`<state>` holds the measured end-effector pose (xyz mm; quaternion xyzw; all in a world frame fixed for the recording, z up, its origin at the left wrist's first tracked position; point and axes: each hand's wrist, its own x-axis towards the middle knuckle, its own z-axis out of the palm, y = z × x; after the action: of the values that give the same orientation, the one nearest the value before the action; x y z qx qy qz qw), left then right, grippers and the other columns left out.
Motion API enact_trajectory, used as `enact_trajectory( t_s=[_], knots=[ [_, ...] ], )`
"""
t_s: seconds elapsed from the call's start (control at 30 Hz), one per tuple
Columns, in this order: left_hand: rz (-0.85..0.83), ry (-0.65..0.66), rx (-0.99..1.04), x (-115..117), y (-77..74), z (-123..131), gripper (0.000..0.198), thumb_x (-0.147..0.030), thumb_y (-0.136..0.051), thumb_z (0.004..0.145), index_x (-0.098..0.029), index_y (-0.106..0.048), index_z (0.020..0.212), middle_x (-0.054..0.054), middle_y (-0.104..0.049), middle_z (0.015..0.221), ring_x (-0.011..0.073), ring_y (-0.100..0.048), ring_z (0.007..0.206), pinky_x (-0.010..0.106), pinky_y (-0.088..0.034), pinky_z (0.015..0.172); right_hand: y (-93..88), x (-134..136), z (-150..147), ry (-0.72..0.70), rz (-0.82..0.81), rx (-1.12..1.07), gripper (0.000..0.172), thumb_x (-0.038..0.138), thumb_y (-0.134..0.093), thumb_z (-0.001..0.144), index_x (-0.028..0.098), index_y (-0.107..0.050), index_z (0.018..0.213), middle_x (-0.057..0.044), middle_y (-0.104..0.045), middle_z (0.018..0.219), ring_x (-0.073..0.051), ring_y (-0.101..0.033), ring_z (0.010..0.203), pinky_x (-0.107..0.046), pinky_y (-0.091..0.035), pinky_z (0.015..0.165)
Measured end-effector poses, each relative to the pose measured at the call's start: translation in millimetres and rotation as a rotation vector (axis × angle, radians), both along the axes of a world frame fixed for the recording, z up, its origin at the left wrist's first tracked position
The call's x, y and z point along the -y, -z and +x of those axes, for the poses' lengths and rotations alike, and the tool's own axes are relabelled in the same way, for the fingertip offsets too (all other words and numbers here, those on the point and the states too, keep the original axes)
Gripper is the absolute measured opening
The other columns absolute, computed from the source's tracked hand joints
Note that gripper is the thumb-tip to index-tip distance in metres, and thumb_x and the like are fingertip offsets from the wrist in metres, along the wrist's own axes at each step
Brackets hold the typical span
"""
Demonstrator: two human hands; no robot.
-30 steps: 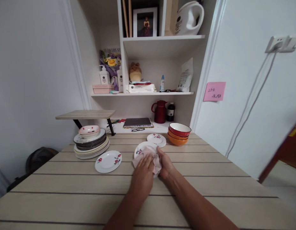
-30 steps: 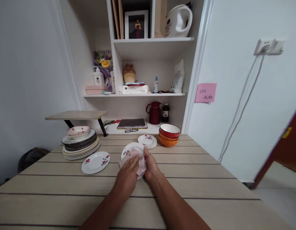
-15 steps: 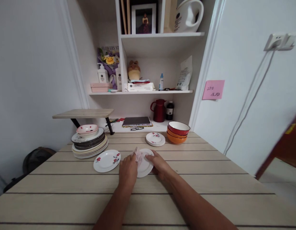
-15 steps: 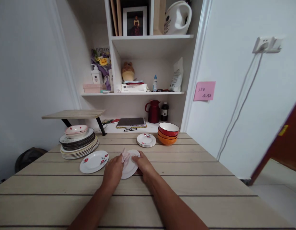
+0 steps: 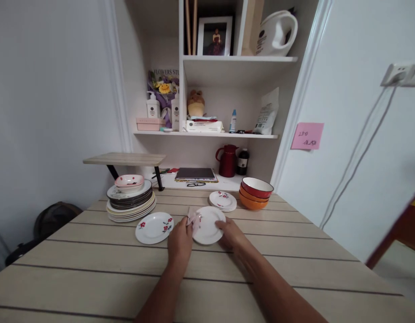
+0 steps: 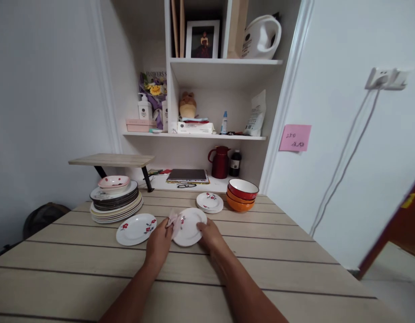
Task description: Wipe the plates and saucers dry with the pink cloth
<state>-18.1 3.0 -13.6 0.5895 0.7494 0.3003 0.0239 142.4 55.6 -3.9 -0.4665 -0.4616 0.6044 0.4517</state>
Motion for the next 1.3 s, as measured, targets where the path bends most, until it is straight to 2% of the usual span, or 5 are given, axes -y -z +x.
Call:
enact_trajectory(
  t_s=[0.17, 0.33, 0.83, 1.03, 1.3],
  knots=[
    [0.021, -0.033, 0.109, -1, 2.9, -5, 0.031, -0.024, -0.038, 0.094, -0.021, -0.061, 0.115, 0.009, -0.071, 0.107, 0.0193, -0.065, 0.095, 0.026, -0.040, 0.075, 2.8, -19, 25, 0.242, 0.013, -0.102, 0.008, 0.021, -0.055, 0.074, 0.020, -0.048, 0.078, 0.011, -0.034, 0.037, -0.006, -0.024, 0.031, -0.017, -0.013, 0.032],
    [0.028, 0.049, 0.148, -2, 4.8, -3, 0.026, -0.023, -0.042, 0.092, -0.023, -0.063, 0.107, 0.006, -0.073, 0.102, 0.0178, -0.065, 0.091, 0.024, -0.040, 0.075, 8.7, -33, 44, 0.333, 0.018, -0.208, 0.016, 0.023, -0.056, 0.077, 0.022, -0.041, 0.075, 0.011, -0.034, 0.040, -0.005, -0.022, 0.032, -0.015, -0.016, 0.031],
    [0.047, 0.108, 0.151, -2, 4.7, -1, 0.025, -0.021, -0.043, 0.090, -0.021, -0.063, 0.104, 0.005, -0.073, 0.098, 0.0176, -0.065, 0.089, 0.024, -0.040, 0.074, 11.2, -49, 46, 0.272, -0.059, -0.287, 0.020, 0.030, -0.055, 0.088, 0.020, -0.044, 0.074, 0.009, -0.042, 0.044, -0.004, -0.031, 0.031, -0.014, -0.024, 0.030],
    [0.042, 0.128, 0.146, -2, 5.5, 0, 0.027, -0.021, -0.041, 0.091, -0.021, -0.063, 0.107, 0.006, -0.072, 0.102, 0.0175, -0.065, 0.091, 0.025, -0.041, 0.077, 9.1, -52, 51, 0.201, -0.127, -0.337, 0.018, 0.029, -0.053, 0.091, 0.016, -0.052, 0.078, 0.002, -0.057, 0.055, -0.006, -0.047, 0.038, -0.017, -0.041, 0.037],
    [0.040, 0.159, 0.139, -2, 6.9, 0, 0.025, -0.023, -0.043, 0.090, -0.023, -0.063, 0.105, 0.005, -0.072, 0.103, 0.0177, -0.064, 0.095, 0.025, -0.041, 0.079, 9.6, -51, 51, 0.164, -0.144, -0.359, 0.007, 0.024, -0.057, 0.089, 0.017, -0.055, 0.090, -0.002, -0.067, 0.073, -0.010, -0.058, 0.049, -0.021, -0.050, 0.044]
  ],
)
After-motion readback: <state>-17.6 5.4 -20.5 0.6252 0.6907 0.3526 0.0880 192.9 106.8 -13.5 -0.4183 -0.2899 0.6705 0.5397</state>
